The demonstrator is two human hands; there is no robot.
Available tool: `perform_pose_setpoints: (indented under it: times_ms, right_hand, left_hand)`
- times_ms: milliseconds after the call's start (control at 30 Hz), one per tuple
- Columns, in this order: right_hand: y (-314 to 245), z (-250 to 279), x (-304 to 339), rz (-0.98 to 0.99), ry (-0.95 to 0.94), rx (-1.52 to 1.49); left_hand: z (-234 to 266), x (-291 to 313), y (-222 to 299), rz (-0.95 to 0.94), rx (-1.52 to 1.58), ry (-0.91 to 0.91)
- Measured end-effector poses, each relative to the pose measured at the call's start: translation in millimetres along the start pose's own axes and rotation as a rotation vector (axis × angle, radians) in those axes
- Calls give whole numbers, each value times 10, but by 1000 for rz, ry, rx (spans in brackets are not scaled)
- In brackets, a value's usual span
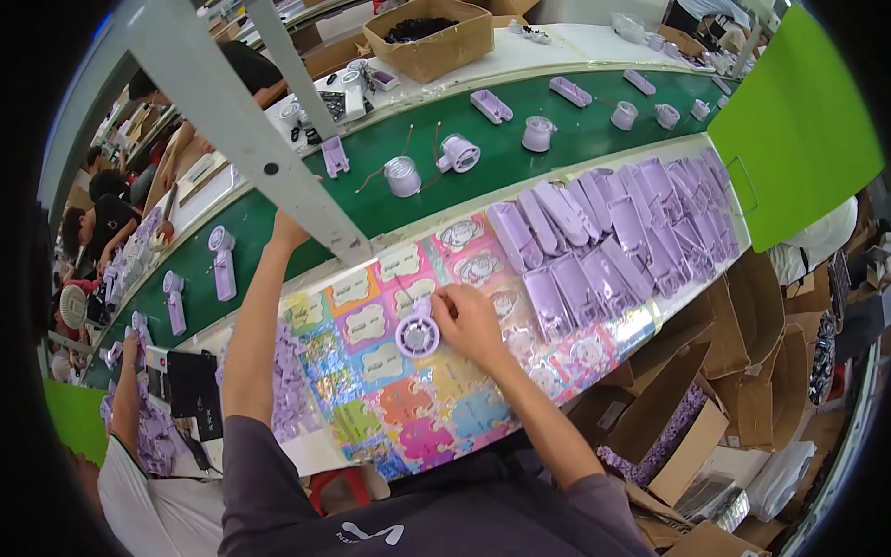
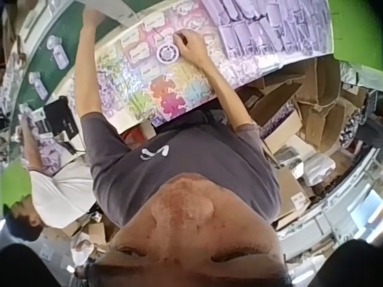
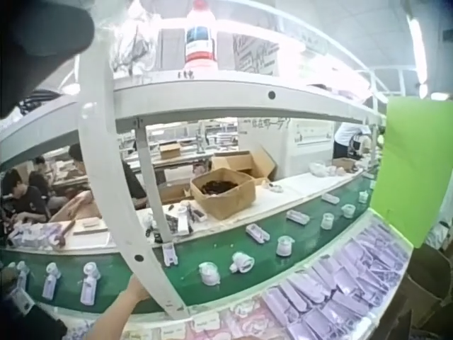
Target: The person assembles small purple plastic electronic devices by hand, combining internal wiring, small motors, fan blades, and circuit boards into purple plastic cases.
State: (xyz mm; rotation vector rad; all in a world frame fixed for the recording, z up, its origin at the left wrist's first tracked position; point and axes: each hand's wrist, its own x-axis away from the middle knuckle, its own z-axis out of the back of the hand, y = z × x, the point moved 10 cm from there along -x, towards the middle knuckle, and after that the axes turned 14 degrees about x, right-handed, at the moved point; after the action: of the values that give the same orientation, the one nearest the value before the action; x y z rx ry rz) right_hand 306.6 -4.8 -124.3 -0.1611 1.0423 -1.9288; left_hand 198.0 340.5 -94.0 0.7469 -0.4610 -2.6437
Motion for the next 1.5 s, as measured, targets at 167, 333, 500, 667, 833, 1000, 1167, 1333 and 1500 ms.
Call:
perform_pose_setpoints:
  times_ms: [167, 333, 500, 667, 833, 1000, 1167, 1333, 1500]
  right_hand:
    - [-28, 102, -10, 8, 61, 30]
    - [-18, 96, -33, -53, 43, 11]
    - [-80, 36, -58, -61, 30, 13]
    - [108, 197, -6, -116, 123, 17]
    - [-216, 374, 24, 150, 236, 129]
    - [-724, 163, 301, 378, 52, 311]
    - [-942, 140, 544, 218, -172, 434]
    - [-919, 268, 839, 293, -272, 534]
    - [-836, 353, 902, 360, -371, 292]
  left_hand:
    - [-332, -515, -204, 46, -177, -21]
    - [-517, -808, -397, -151, -367, 27]
    - [-497, -707, -1001, -60, -277, 44]
    - [-292, -447, -22, 165, 146, -291]
    - [89, 380, 752, 114, -299, -752]
    - [300, 1028, 1681, 21, 32, -728]
    - [146, 1412, 2031, 102, 243, -785]
    - [76, 1537, 1952, 138, 373, -673]
    - [40, 1551, 2088, 128, 505, -597]
